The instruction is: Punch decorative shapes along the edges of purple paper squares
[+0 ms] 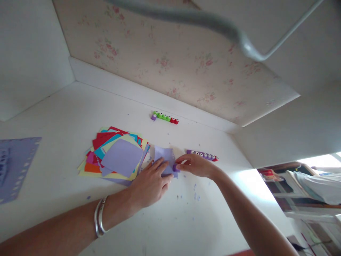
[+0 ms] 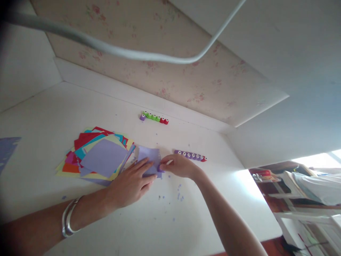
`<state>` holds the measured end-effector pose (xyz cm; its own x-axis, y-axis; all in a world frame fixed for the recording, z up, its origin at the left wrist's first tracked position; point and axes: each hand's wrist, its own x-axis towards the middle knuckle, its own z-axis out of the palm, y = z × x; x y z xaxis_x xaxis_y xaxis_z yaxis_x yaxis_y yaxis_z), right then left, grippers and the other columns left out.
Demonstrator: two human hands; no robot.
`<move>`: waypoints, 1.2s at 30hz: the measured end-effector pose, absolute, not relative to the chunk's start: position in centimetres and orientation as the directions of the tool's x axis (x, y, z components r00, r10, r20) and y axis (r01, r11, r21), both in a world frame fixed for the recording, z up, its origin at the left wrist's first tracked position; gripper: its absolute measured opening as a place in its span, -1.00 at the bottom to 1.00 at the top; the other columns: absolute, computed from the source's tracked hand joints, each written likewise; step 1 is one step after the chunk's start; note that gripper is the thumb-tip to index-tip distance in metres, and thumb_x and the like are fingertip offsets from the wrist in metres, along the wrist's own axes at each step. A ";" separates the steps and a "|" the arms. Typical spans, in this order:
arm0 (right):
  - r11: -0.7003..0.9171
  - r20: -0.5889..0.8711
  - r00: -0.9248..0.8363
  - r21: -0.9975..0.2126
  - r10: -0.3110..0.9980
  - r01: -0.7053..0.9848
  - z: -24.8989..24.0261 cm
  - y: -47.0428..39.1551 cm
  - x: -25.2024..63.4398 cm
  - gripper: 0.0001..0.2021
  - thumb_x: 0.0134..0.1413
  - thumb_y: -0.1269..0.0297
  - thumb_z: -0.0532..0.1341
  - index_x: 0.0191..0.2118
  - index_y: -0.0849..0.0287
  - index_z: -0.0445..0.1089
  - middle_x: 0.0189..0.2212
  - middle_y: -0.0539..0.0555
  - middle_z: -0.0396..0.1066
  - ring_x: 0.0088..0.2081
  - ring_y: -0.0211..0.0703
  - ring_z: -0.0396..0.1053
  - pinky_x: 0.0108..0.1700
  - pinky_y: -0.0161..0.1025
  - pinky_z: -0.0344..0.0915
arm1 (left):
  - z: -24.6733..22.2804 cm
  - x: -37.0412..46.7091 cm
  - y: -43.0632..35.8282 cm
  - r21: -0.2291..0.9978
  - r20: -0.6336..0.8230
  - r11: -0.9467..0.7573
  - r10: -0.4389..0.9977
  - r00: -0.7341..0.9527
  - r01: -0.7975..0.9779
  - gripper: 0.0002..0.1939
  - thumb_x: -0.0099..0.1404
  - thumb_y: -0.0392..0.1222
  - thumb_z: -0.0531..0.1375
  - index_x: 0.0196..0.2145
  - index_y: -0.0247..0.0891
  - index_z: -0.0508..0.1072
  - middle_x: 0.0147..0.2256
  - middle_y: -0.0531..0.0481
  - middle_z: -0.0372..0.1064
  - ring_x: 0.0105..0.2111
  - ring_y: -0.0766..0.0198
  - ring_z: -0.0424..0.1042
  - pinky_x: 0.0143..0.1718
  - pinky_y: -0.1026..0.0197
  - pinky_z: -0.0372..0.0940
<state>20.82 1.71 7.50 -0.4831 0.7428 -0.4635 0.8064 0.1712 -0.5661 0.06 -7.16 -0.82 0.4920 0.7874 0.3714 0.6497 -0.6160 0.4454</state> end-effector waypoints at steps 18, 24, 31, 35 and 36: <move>0.397 -0.169 -0.492 -0.401 0.854 0.826 8.5 -1.8 23.6 -0.78 0.17 0.33 0.15 -0.14 0.01 0.51 -0.21 0.01 0.56 -0.26 -0.15 0.51 -0.19 -0.21 0.44 | -0.8 0.1 -7.2 0.428 0.375 -0.620 0.784 0.495 0.657 -0.74 0.38 -0.19 0.10 -0.04 -0.12 0.49 0.16 -0.15 0.23 0.23 -0.02 0.09 0.18 -0.15 0.09; 0.399 -0.045 -0.451 -0.396 0.891 0.827 9.7 0.1 23.2 -0.71 0.22 0.25 0.12 0.00 -0.02 0.46 -0.10 0.00 0.53 -0.14 -0.10 0.51 -0.10 -0.18 0.44 | -0.7 0.0 -7.2 0.449 0.397 -0.618 0.785 0.476 0.645 -0.74 0.37 -0.20 0.11 -0.06 -0.12 0.52 0.15 -0.13 0.26 0.21 -0.01 0.12 0.16 -0.15 0.12; 0.504 -0.046 -0.518 -0.178 0.854 0.845 9.2 3.3 21.5 -0.70 0.23 0.33 0.09 0.01 -0.07 0.44 -0.03 -0.03 0.50 -0.05 -0.04 0.47 -0.01 -0.14 0.36 | -0.4 0.0 -7.2 0.464 0.375 -0.603 0.797 0.473 0.649 -0.74 0.37 -0.20 0.10 -0.06 -0.12 0.52 0.15 -0.14 0.26 0.22 -0.02 0.12 0.17 -0.15 0.11; 0.557 -0.162 -0.557 -0.045 0.815 0.829 8.0 4.2 21.2 -0.68 0.21 0.40 0.07 0.00 -0.01 0.43 -0.04 0.03 0.50 -0.07 0.01 0.48 -0.04 -0.10 0.37 | -0.3 0.0 -7.2 0.470 0.362 -0.595 0.804 0.473 0.652 -0.74 0.38 -0.17 0.09 -0.06 -0.12 0.52 0.15 -0.14 0.26 0.22 -0.01 0.13 0.17 -0.13 0.11; 0.569 -0.178 -0.564 -0.028 0.806 0.822 7.7 4.3 21.2 -0.67 0.21 0.41 0.06 0.00 0.01 0.43 -0.04 0.04 0.50 -0.07 0.02 0.48 -0.04 -0.10 0.37 | -0.3 0.0 -7.2 0.471 0.358 -0.593 0.805 0.473 0.653 -0.74 0.38 -0.16 0.09 -0.06 -0.12 0.52 0.15 -0.14 0.26 0.22 -0.01 0.13 0.17 -0.13 0.11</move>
<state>21.18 4.33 7.75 -0.5644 0.8060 -0.1784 0.8218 0.5691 -0.0284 0.04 -7.21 -0.31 0.4729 0.8051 0.3581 0.6530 -0.5930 0.4711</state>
